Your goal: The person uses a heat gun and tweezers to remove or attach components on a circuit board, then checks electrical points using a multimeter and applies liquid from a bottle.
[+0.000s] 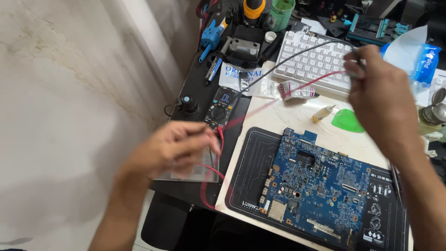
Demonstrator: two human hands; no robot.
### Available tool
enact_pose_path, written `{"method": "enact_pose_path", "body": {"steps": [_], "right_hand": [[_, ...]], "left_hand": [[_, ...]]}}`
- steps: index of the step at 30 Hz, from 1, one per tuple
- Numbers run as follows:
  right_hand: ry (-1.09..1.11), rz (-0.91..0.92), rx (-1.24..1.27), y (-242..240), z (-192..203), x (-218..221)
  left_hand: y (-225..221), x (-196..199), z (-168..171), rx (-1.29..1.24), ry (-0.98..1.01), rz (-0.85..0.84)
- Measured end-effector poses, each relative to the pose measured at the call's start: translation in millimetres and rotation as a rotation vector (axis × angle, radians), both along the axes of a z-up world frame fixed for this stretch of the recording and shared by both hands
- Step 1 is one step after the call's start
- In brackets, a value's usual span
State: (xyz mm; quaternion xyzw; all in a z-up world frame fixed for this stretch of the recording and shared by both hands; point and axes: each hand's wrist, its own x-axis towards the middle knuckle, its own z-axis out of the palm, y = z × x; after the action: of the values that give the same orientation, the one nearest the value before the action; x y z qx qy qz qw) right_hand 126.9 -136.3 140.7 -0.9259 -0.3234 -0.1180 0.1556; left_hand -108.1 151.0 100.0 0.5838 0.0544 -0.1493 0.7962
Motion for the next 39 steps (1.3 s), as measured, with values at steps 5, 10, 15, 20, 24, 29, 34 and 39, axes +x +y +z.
{"method": "enact_pose_path", "body": {"steps": [5,10,15,20,24,29,34,39], "right_hand": [[0.399,-0.132,-0.100,-20.6,-16.2,13.1],[0.920,0.186,0.227,-6.9,-75.8,-32.6],[1.221,0.133,0.391,27.4,-99.6,-81.5],[1.420,0.281,0.561,50.1,-111.0,-111.2],[1.363,0.384,0.545,56.2,-119.6,-116.6],[1.281,0.556,0.477,38.6,-116.9,-118.7],[0.853,0.183,0.731,-5.9,-105.3,-84.4],[0.205,0.055,0.696,-51.2,-97.6,-31.4]], "left_hand": [[24.5,19.7,-20.1,0.218,-0.097,0.408],[1.8,55.1,-63.0,0.822,-0.407,0.708],[-18.6,77.2,-78.9,1.339,-0.318,0.699],[-25.5,70.4,-74.3,1.645,-0.338,0.510],[-31.2,62.1,-63.6,1.840,-0.353,0.386],[-46.3,52.7,-48.3,2.039,-0.332,0.334],[-57.5,51.5,-43.0,1.977,-0.521,0.373],[-78.5,61.7,-48.4,1.601,-0.690,0.294]]}}
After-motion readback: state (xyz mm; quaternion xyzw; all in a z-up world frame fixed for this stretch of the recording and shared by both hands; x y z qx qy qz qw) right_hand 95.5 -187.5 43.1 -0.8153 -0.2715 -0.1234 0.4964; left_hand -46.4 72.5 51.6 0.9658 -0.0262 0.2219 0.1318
